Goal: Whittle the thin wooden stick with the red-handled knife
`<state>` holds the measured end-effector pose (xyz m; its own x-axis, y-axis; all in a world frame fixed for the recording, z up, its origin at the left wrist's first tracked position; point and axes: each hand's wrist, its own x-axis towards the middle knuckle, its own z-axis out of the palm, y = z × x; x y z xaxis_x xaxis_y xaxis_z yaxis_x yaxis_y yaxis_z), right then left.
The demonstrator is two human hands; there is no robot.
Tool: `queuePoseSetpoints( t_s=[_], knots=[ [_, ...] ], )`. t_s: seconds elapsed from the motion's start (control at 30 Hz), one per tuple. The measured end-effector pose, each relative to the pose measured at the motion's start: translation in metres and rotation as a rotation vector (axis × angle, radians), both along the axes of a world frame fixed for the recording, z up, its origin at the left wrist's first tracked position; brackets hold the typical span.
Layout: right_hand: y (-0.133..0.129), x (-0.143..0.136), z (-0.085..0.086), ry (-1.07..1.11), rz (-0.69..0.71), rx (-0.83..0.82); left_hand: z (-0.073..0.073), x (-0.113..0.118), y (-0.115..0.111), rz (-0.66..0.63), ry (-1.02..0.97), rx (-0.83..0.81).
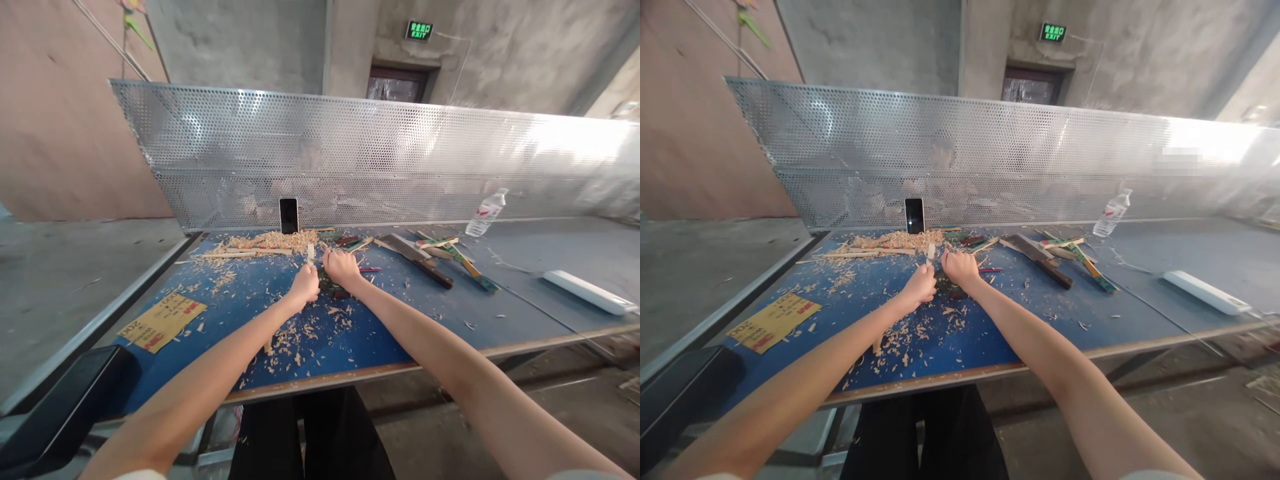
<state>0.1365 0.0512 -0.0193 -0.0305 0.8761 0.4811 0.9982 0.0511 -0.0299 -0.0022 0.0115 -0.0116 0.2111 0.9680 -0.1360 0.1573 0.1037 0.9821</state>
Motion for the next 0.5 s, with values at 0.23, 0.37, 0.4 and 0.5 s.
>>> queuePoseSetpoints(
  t_s=[0.23, 0.37, 0.4, 0.5],
  knots=[
    [-0.001, 0.007, 0.009, -0.015, 0.044, -0.035, 0.026, -0.019, -0.011, -0.19, -0.162, -0.168],
    [-0.002, 0.004, 0.01, 0.006, 0.057, -0.066, 0.024, -0.025, -0.003, -0.13, -0.237, -0.181],
    [-0.001, 0.003, 0.011, 0.025, 0.032, -0.068, 0.023, -0.026, 0.0, -0.122, -0.278, -0.187],
    [0.0, 0.004, 0.012, 0.117, -0.074, -0.1, 0.023, -0.029, 0.007, -0.129, -0.47, -0.122]
  ],
)
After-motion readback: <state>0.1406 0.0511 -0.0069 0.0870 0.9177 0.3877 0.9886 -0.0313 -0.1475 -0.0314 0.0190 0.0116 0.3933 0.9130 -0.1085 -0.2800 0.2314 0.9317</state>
